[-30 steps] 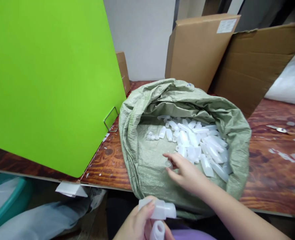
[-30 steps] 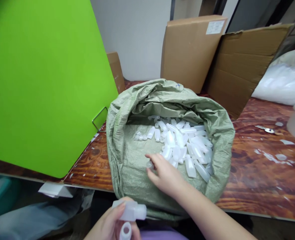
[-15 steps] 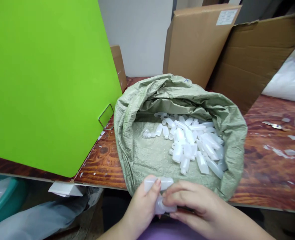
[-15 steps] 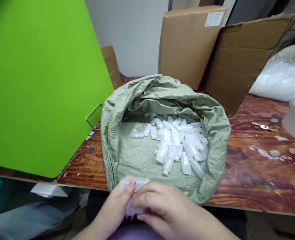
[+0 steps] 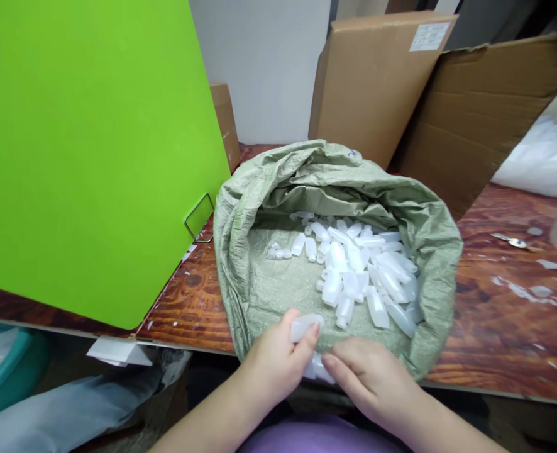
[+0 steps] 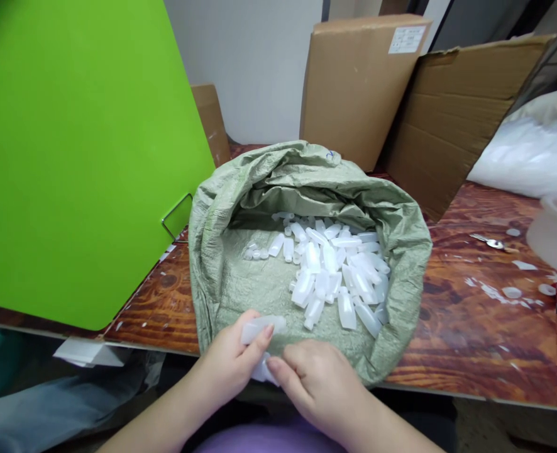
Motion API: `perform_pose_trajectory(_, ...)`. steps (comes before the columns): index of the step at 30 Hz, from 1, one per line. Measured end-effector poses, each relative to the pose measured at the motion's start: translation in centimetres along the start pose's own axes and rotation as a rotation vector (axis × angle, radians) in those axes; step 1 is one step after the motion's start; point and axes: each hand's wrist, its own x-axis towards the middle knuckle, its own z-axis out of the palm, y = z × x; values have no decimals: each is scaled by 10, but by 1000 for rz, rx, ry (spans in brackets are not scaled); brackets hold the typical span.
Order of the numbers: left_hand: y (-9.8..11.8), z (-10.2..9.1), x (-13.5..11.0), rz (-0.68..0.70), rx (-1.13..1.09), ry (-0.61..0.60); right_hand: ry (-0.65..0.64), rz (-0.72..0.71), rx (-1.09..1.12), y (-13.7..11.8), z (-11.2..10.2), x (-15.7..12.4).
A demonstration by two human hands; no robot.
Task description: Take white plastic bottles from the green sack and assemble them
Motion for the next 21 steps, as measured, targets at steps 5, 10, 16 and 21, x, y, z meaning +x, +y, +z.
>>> perform_pose_trajectory(5,0,0,2,-18,108,77,94,5,48,5,7,-5)
perform_pose_trajectory(10,1,2,0,-19,193,75,-37,185,154,5,12,-6)
perform_pose_trajectory(16,-1,3,-2,-5,229,112,-72,255,322,2,21,-4)
perform_pose_trajectory(21,-3,3,-5,-19,184,136,115,5,182,-1,19,-1)
